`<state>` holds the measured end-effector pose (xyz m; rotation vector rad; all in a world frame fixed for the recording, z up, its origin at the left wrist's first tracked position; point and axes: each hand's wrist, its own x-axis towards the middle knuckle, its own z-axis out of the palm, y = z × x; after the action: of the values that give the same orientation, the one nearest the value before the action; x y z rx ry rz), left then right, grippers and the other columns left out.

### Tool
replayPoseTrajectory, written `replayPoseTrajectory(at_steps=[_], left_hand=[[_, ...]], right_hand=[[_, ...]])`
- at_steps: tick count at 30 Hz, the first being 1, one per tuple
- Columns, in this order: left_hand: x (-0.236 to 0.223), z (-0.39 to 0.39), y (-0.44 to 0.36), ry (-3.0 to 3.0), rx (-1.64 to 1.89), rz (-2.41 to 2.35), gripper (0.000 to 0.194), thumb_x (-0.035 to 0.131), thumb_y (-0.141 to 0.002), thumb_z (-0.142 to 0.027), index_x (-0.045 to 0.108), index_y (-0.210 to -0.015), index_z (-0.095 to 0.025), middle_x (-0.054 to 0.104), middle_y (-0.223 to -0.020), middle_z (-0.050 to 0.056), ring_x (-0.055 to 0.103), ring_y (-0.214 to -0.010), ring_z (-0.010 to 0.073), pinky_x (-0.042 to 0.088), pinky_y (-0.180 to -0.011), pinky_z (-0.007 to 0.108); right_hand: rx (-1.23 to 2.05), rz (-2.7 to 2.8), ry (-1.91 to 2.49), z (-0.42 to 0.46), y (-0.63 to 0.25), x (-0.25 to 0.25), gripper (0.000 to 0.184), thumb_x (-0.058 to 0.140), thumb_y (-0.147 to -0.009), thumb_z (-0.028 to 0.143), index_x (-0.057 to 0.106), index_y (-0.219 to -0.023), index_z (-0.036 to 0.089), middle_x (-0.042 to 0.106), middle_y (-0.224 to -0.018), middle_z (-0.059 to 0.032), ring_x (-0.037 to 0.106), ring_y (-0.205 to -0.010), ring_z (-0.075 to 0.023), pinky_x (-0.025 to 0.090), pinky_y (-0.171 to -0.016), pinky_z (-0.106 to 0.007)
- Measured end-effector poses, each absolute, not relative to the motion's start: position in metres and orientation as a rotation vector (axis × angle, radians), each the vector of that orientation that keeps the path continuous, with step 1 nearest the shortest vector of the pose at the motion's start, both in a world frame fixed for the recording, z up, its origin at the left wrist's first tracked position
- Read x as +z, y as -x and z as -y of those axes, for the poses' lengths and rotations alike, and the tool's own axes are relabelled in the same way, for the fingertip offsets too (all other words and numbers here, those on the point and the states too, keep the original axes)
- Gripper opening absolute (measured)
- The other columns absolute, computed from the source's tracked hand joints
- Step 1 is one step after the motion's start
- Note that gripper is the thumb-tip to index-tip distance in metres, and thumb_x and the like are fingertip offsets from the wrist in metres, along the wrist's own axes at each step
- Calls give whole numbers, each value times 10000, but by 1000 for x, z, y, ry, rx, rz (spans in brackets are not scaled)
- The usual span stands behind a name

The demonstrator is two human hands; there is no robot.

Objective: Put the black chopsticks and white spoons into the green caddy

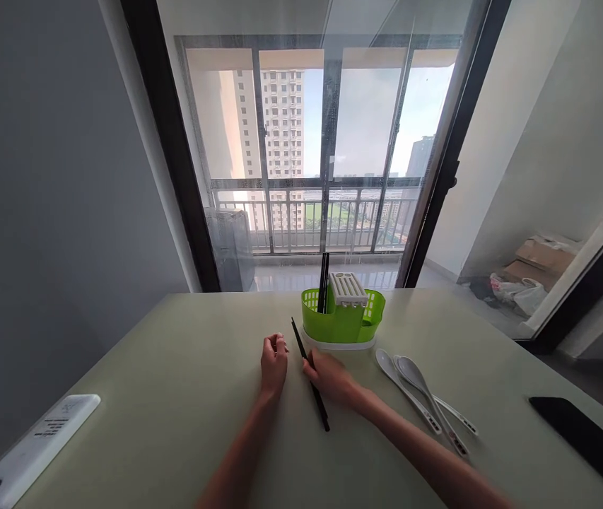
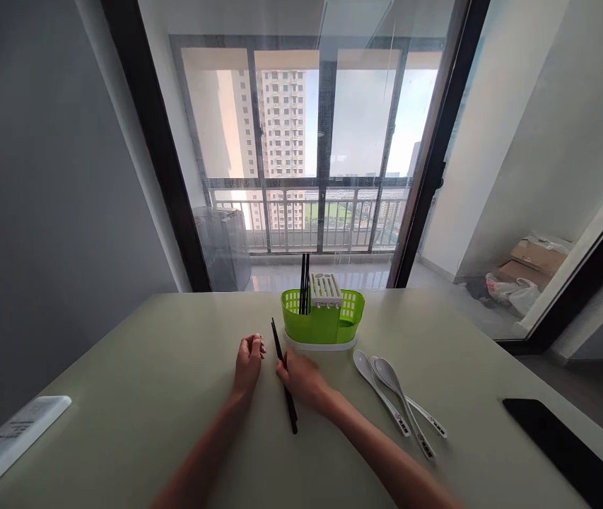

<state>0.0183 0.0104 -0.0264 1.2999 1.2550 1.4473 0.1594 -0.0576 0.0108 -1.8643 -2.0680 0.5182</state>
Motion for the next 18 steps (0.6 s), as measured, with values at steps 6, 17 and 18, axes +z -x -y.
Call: replayPoseTrajectory(at_steps=[6, 17, 18], left_hand=[[-7, 5, -24, -1304, 1168, -890, 573, 678, -788, -688, 764, -1001, -162, 778, -854, 113, 733, -828, 257, 569, -829, 395], [14, 29, -29, -1116, 1130, -624, 418, 790, -764, -570, 775, -795, -154, 771, -828, 95, 708, -865, 234, 543, -900, 390], [16, 30, -29, -1121, 1141, -626, 418, 795, -758, -571, 772, -794, -156, 774, -828, 95, 710, -876, 241, 538, -916, 398]], right_hand=[[600, 2087, 1553, 70, -183, 23, 243, 353, -1047, 312, 560, -1102, 197, 700, -952, -28, 643, -838, -184, 466, -724, -254], [464, 2162, 1394, 93, -181, 41, 123, 423, -998, 246, 537, -1007, 203, 684, -915, -40, 640, -774, -189, 448, -703, -264], [450, 2171, 1389, 94, -181, 44, 131, 424, -999, 238, 548, -1016, 200, 691, -949, -53, 653, -808, -195, 457, -729, -268]])
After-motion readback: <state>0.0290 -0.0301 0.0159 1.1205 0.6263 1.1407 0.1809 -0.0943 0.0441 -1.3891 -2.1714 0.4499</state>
